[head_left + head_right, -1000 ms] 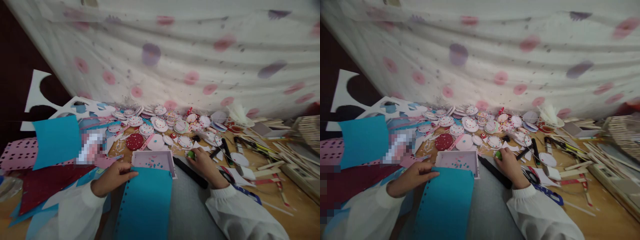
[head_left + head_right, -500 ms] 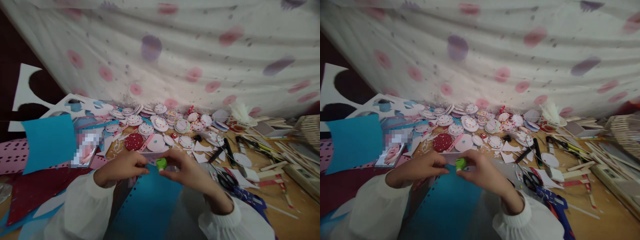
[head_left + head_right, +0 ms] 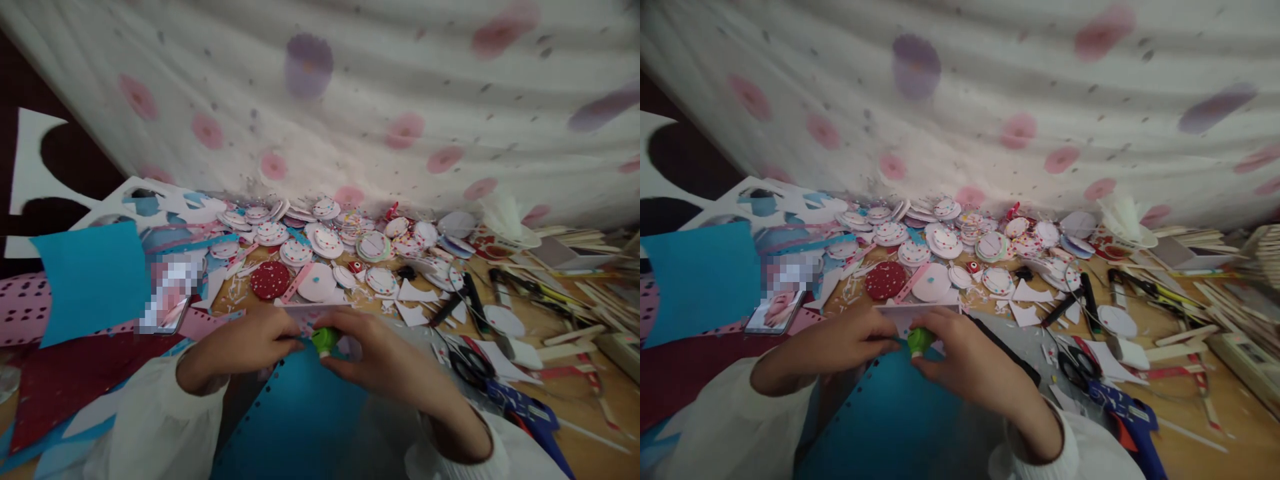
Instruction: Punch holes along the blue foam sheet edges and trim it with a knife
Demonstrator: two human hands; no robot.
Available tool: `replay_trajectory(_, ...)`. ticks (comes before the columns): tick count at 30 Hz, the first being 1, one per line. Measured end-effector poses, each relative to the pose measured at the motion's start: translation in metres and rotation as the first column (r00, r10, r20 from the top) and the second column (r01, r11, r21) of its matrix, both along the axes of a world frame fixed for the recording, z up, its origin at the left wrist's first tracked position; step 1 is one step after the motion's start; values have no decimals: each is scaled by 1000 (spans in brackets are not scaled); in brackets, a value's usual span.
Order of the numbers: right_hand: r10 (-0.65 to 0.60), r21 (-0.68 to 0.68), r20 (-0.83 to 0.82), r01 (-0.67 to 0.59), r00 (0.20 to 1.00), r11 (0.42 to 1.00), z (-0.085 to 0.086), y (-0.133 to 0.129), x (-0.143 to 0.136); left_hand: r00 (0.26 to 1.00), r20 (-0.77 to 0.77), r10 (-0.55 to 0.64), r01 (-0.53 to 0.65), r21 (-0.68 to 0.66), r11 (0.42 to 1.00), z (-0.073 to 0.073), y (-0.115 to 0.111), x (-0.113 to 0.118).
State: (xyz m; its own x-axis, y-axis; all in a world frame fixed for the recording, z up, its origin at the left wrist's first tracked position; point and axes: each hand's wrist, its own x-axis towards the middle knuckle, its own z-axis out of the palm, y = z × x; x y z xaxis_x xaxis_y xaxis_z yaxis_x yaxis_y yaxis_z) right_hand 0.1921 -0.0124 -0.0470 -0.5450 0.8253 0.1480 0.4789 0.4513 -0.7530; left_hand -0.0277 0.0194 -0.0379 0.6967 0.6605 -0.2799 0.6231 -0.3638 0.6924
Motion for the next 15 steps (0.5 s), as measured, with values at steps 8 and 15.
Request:
replay_trajectory(8, -27, 31, 99, 24, 995, 999, -4, -2, -5, 992, -78, 97, -103, -78, 992, 9, -5, 5)
replay_trajectory(15, -14, 70, 95, 8, 995, 998, -3, 0, -1, 992, -83, 96, -92, 48, 995, 0, -4, 8)
